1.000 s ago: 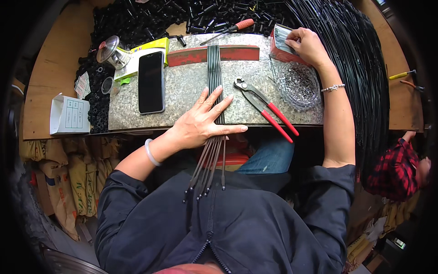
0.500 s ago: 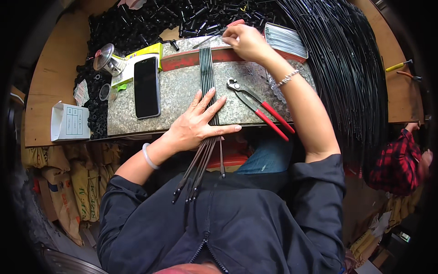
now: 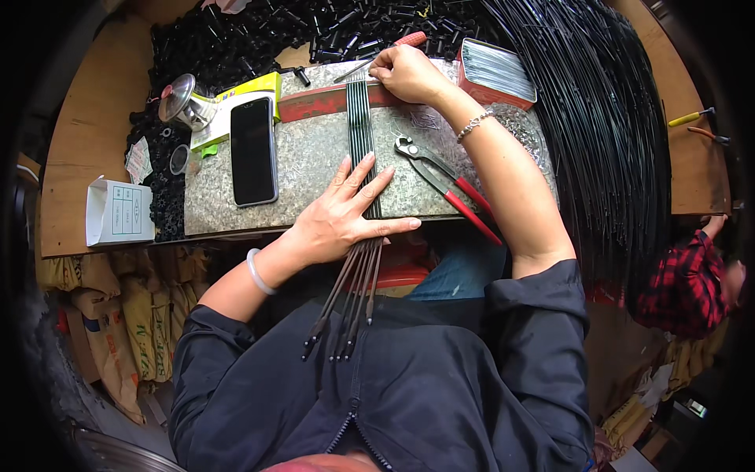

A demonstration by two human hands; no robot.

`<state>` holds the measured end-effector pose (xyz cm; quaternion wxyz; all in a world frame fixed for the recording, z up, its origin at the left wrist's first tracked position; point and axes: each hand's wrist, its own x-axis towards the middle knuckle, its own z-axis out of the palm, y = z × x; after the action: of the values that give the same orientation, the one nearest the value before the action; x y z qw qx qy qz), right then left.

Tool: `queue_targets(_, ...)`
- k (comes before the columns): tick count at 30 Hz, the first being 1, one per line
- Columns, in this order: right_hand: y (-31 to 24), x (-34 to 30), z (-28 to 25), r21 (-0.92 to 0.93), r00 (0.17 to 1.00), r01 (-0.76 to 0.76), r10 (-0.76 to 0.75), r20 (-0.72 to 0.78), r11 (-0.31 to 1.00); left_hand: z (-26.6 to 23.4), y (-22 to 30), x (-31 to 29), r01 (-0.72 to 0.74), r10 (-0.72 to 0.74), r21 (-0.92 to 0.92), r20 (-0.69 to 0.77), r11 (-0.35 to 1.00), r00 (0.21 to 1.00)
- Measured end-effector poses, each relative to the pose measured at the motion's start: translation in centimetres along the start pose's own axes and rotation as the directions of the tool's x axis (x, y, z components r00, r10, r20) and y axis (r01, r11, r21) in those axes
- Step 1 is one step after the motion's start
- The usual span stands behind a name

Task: Assembling bundles of black cables into plastic connector housings.

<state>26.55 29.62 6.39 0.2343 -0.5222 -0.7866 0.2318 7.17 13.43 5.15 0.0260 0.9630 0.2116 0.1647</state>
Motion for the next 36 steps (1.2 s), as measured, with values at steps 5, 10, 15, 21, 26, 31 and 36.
queue_targets(5,0.1,0.0,0.1,0.015,1.000,0.020,-0.020,0.002,1.000,0.0,0.0,0.0,0.002,-0.002,-0.006,-0.004,1.000,1.000)
queue_targets(10,0.7,0.4,0.2,0.043,0.999,0.015,-0.017,0.031,0.999,0.0,0.0,0.0,-0.001,0.001,0.006,0.002,1.000,1.000)
queue_targets(15,0.2,0.4,0.3,0.124,0.999,-0.046,0.045,0.012,0.991,0.2,-0.1,-0.1,0.007,-0.007,-0.014,-0.010,1.000,1.000)
queue_targets(21,1.4,0.8,0.0,0.152,0.996,0.055,-0.065,0.063,0.987,0.1,-0.1,0.0,-0.012,0.012,0.034,-0.007,0.999,1.000)
queue_targets(26,0.9,1.0,0.1,0.208,0.994,0.017,-0.038,0.098,0.978,0.2,0.0,0.0,0.000,-0.001,-0.023,-0.020,1.000,1.000)
queue_targets(31,0.4,1.2,-0.3,0.130,0.982,0.060,-0.082,0.169,0.990,0.3,-0.1,-0.1,0.000,-0.001,-0.009,-0.014,1.000,1.000)
queue_targets(36,-0.3,1.3,0.1,0.131,0.984,0.133,-0.147,0.102,0.982,0.2,-0.1,-0.1,0.004,-0.004,-0.037,-0.008,0.999,1.000)
